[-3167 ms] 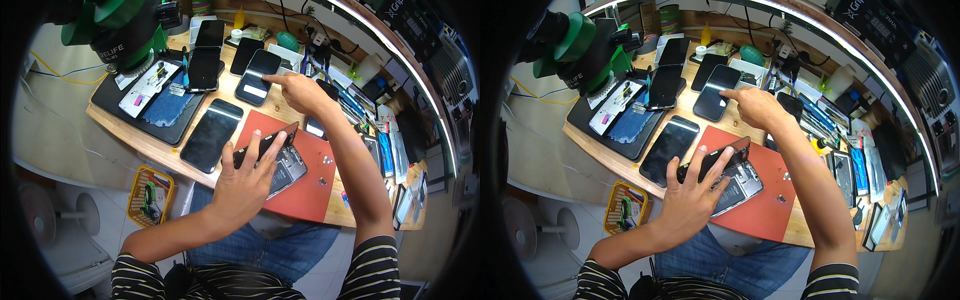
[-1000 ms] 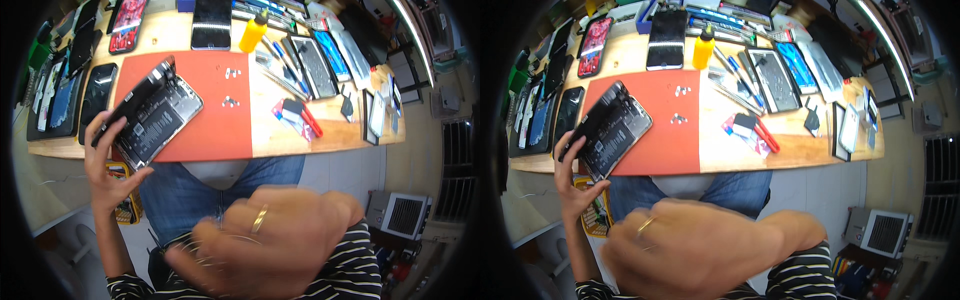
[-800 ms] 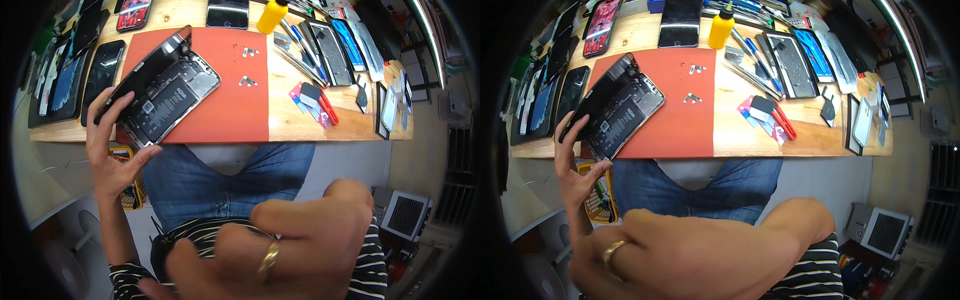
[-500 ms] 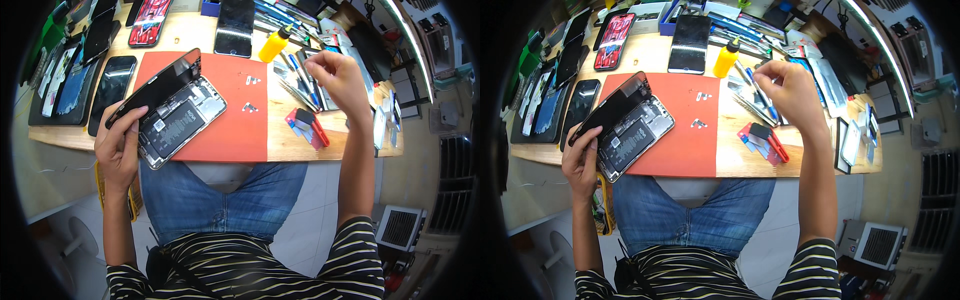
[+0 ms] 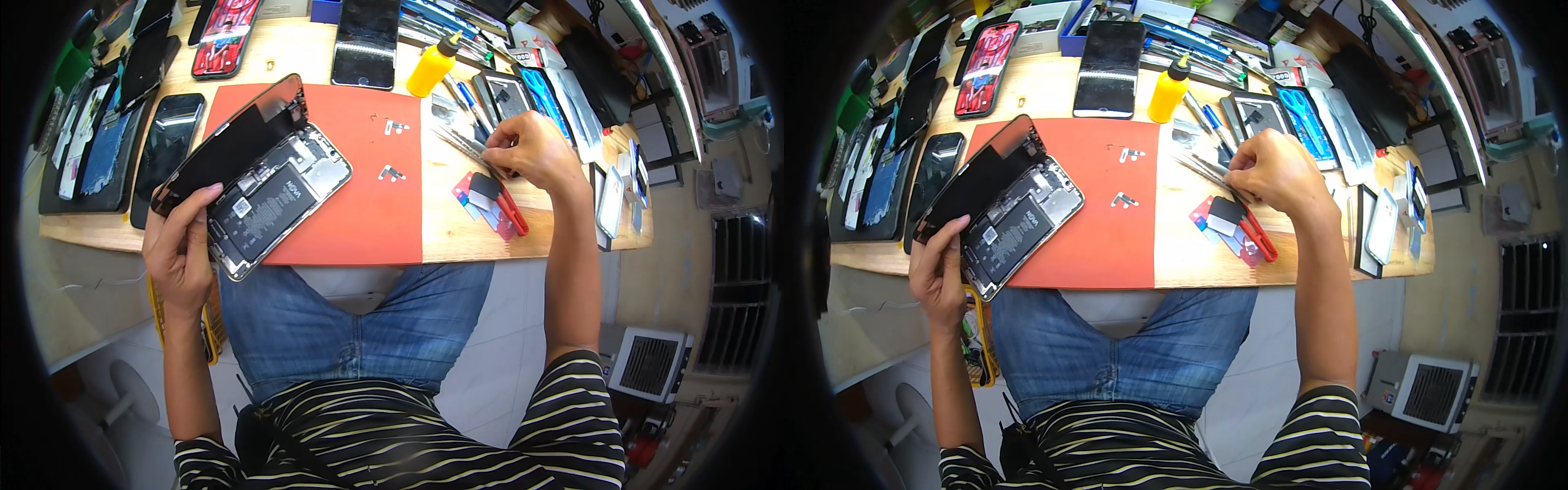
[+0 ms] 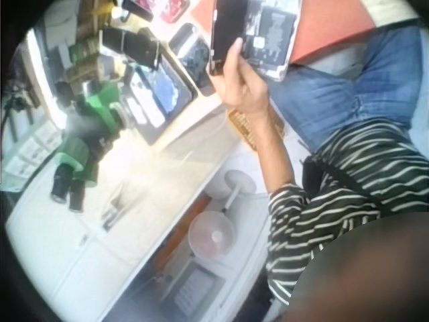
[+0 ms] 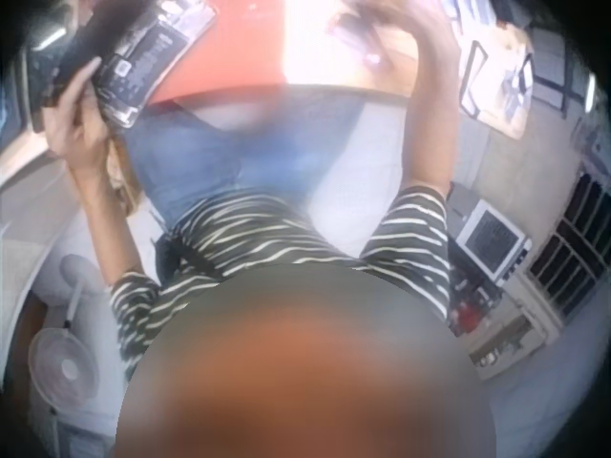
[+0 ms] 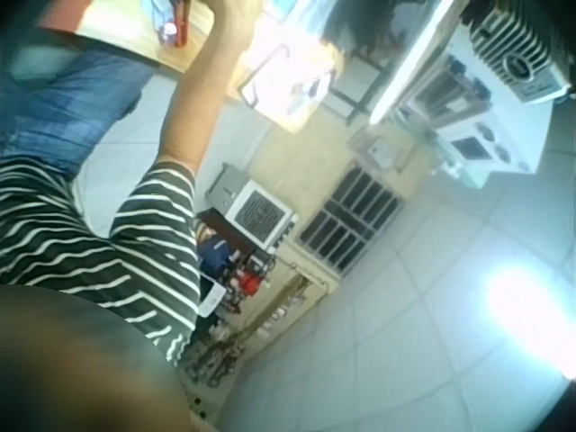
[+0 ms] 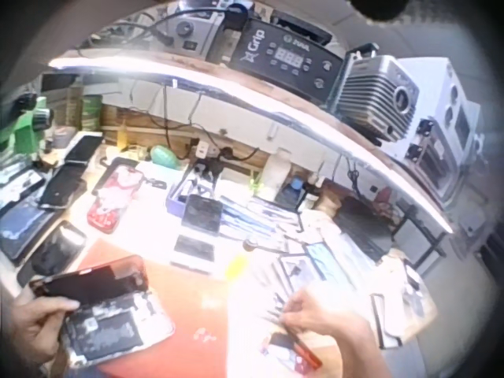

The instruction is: The person retrieves adhesive strips from a drawer, cuts them with scissors, and applies them to a phone battery. The person then places the battery into a disassembled smartphone and aligns it within the chassis.

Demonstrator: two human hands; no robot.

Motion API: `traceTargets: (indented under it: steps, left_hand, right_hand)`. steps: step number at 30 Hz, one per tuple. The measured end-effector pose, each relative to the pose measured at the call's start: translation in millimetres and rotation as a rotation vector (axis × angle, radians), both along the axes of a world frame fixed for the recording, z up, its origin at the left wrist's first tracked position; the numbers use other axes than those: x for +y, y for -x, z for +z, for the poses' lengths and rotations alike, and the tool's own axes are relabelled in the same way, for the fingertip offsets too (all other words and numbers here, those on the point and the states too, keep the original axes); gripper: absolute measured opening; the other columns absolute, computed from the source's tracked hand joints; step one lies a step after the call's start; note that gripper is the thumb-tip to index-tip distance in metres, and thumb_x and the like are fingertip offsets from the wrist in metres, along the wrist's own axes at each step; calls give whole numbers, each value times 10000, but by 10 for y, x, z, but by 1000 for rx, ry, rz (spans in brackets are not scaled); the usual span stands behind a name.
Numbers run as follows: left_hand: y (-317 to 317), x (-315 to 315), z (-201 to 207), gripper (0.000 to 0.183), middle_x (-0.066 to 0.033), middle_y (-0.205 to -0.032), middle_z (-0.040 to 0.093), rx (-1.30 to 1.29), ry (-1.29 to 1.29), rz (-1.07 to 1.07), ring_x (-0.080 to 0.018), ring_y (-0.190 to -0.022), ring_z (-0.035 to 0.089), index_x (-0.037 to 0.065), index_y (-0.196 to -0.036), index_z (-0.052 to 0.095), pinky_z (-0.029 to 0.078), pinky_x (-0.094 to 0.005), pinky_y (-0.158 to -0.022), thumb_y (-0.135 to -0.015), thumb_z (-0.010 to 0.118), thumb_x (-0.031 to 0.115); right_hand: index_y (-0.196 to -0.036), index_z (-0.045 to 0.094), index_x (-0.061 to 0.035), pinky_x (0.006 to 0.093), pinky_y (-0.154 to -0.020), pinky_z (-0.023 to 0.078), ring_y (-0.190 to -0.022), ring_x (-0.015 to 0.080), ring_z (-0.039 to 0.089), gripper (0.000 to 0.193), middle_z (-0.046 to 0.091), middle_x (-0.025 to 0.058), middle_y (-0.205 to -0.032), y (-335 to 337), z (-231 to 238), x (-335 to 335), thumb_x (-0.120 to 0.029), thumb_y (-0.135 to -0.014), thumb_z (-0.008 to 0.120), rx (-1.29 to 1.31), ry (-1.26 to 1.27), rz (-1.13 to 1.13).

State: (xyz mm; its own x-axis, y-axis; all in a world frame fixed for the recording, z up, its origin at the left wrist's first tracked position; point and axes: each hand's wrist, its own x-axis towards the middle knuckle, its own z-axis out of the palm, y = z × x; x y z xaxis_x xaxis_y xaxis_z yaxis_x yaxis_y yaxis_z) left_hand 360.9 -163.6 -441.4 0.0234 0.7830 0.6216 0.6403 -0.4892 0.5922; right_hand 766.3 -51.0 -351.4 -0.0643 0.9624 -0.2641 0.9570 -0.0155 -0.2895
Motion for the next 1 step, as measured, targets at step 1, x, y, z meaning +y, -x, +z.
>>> traceTargets:
  steps: [1]
  left_hand:
    - [10,10,0,240,-166,-1142,683,13,-16,11,-278,-1016,648,20,-1143,750,484,-321,-917,-952,622,-50]
  right_hand:
    - [-856,782,-3,304,-609,535,-620,168,681,204,728,79,-718,40,5,0,-180,-754,785,-64,-24,1]
